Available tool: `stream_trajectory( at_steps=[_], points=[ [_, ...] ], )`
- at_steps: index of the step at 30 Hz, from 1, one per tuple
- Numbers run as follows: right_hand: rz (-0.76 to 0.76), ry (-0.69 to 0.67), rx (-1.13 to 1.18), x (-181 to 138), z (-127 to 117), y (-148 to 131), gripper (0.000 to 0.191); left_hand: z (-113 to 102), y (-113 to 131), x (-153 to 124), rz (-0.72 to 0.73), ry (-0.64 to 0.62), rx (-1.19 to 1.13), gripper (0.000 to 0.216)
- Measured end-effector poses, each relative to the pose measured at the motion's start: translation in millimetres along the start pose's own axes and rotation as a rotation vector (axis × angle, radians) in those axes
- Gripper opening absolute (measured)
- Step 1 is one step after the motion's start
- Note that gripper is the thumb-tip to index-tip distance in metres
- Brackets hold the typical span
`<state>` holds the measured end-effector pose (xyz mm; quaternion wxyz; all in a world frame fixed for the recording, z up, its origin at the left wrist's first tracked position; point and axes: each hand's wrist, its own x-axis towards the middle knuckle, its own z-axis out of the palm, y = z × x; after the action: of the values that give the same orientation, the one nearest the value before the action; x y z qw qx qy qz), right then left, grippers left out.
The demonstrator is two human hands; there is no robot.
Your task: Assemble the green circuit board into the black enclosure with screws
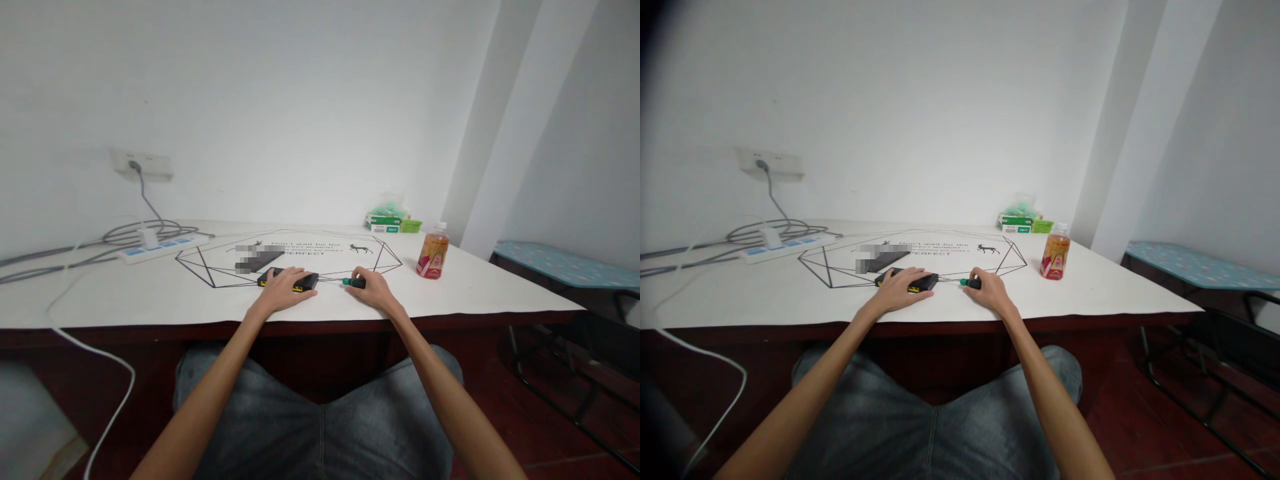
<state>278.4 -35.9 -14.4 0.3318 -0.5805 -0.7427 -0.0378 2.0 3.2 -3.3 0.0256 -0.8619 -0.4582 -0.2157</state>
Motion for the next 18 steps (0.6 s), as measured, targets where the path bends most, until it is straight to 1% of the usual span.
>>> stream_trajectory(
  at_steps=[6,12,15,18],
  points=[
    [0.016,-0.002,-0.006,-0.4,-0.1,-2.6,0.024,0.5,0.3,0.1,-0.002,0.01,0.001,0.063],
    [0.028,0.035,0.015,0.9,2.0,2.4,0.024,0.4,-0.5,-0.1,0.001,0.008,-0.001,0.063],
    [-0.002,0.051,0.025,0.6,1.2,1.6,0.023,0.3,-0.7,-0.3,0.01,0.015,0.001,0.064],
    [-0.031,0.021,0.02,-0.5,-1.4,-2.2,0.019,-0.9,1.0,-0.8,0.006,0.008,0.002,0.064]
  ],
)
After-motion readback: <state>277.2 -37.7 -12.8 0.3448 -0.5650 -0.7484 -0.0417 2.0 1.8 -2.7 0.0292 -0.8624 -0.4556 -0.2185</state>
